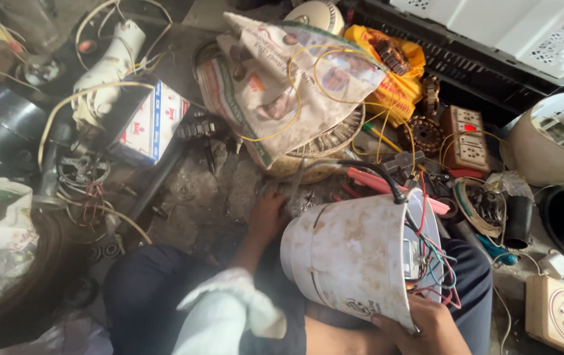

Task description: The person sits on the floor and uses a screwdriver to adjust wires inside a white bucket-shaped appliance with a pink lid. They manipulate the internal wiring, reposition the unit, and finally place the pink lid back on top.

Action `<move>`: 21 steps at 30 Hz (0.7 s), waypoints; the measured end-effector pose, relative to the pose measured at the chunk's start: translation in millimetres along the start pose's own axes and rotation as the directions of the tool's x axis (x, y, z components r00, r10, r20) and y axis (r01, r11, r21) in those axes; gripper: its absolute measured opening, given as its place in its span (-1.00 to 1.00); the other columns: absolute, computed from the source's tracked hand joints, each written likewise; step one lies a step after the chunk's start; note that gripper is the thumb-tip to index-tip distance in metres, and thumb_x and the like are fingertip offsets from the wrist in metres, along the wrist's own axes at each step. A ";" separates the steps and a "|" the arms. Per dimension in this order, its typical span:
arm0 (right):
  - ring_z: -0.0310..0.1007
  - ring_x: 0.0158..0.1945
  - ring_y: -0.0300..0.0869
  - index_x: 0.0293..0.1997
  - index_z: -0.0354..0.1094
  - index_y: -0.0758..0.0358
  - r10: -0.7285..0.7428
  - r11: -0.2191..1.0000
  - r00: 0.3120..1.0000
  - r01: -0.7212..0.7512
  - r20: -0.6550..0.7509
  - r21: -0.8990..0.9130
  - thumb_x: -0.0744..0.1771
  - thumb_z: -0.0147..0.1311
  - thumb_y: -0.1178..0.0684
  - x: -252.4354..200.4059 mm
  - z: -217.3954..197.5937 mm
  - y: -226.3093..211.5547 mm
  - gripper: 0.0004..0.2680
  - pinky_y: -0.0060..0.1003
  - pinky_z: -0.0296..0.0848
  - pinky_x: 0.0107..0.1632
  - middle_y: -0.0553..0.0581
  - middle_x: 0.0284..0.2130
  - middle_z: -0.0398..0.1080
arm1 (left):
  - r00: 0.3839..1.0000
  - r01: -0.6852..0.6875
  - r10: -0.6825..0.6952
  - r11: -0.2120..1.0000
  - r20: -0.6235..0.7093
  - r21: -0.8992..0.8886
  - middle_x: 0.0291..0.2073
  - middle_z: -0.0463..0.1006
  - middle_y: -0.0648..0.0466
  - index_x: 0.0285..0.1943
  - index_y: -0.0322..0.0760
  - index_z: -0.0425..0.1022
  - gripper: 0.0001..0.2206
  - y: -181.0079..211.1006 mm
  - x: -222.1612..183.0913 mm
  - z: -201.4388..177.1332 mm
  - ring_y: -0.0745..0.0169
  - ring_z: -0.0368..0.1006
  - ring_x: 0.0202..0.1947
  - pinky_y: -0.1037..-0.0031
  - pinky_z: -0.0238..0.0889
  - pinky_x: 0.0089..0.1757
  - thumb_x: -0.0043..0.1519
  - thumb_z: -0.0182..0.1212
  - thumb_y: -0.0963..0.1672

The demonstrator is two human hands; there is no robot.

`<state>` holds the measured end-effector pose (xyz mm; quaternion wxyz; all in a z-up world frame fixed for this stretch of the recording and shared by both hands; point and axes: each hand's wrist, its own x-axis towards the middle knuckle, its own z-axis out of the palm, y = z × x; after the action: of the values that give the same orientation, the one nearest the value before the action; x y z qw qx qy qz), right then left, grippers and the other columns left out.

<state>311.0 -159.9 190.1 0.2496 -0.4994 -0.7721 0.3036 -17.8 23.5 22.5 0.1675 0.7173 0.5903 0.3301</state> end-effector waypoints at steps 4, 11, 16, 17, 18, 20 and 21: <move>0.64 -0.32 0.02 -0.17 0.57 0.33 -0.110 0.990 0.982 0.122 0.156 -0.067 0.13 0.37 0.09 33.8 -11.0 -45.7 -0.74 -0.20 0.56 -0.22 0.22 -0.39 0.61 | 0.972 0.203 -0.198 0.979 -0.123 0.029 -0.09 0.55 -0.09 -0.10 -0.24 0.62 -0.76 -10.5 31.9 -10.0 -0.22 0.43 -0.01 0.06 0.30 -0.03 0.15 0.34 -0.05; 0.52 -0.25 0.12 -0.33 0.43 0.22 -0.053 0.893 0.889 0.247 0.456 -0.377 0.11 0.21 0.13 77.6 45.2 -131.4 -0.84 0.03 0.45 -0.22 0.21 -0.40 0.45 | 0.888 0.103 -0.080 0.994 -0.452 0.026 -0.23 0.57 -0.12 -0.26 -0.29 0.66 -0.72 -6.2 53.4 -47.8 -0.18 0.45 -0.16 0.07 0.31 -0.11 0.03 0.43 -0.02; 0.49 -0.18 0.06 -0.33 0.37 0.23 -0.221 0.897 0.919 0.323 0.327 -0.302 0.14 0.16 0.15 71.3 77.1 -140.2 -0.86 -0.06 0.45 -0.14 0.17 -0.36 0.42 | 0.877 0.446 -0.480 0.834 -0.028 -0.327 -0.20 0.66 -0.21 -0.19 -0.22 0.66 -0.76 -26.2 43.2 -100.3 -0.14 0.56 -0.14 0.15 0.35 -0.15 0.12 0.38 -0.01; 0.50 -0.16 0.06 -0.32 0.38 0.24 -0.215 0.897 0.927 0.312 0.307 -0.313 0.17 0.17 0.13 68.7 74.1 -140.5 -0.88 -0.05 0.45 -0.13 0.17 -0.35 0.42 | 0.814 0.573 -0.549 0.707 0.189 -0.414 -0.20 0.70 -0.25 -0.16 -0.18 0.66 -0.78 -26.5 44.1 -112.5 -0.14 0.60 -0.17 0.15 0.36 -0.19 0.15 0.34 -0.02; 0.51 -0.14 0.06 -0.31 0.39 0.24 -0.209 0.897 0.935 0.300 0.287 -0.324 0.20 0.18 0.12 65.8 67.7 -141.2 -0.89 -0.05 0.44 -0.12 0.17 -0.34 0.43 | 0.803 0.587 -0.530 0.630 0.272 -0.509 -0.13 0.67 -0.35 -0.15 -0.28 0.67 -0.63 -23.0 40.2 -124.0 -0.22 0.58 -0.11 0.14 0.33 -0.15 0.21 0.27 0.08; 0.53 -0.13 0.02 -0.02 0.44 0.28 -0.218 0.929 0.970 0.239 0.105 -0.282 0.17 0.27 0.00 59.4 39.9 -138.5 -0.66 -0.10 0.45 -0.08 0.16 -0.23 0.51 | 0.727 0.684 -0.617 0.617 0.300 -0.389 0.10 0.53 -0.36 0.07 -0.29 0.57 -0.40 -8.6 26.7 -152.0 -0.24 0.40 0.13 0.12 0.19 0.05 0.24 0.10 0.23; 0.55 -0.12 -0.01 0.12 0.46 0.30 -0.216 0.944 0.976 0.213 0.012 -0.251 0.15 0.31 -0.06 54.0 19.1 -132.8 -0.54 -0.13 0.45 -0.06 0.15 -0.18 0.55 | 0.660 0.751 -0.721 0.639 0.212 -0.165 0.26 0.43 -0.26 0.29 -0.18 0.46 -0.29 3.7 15.7 -164.5 -0.16 0.26 0.31 0.11 0.08 0.21 0.19 -0.01 0.30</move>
<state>195.2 -156.3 276.6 0.2220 -0.4424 -0.8520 0.1706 -124.2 13.0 148.5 0.4092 0.4080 0.7753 0.2551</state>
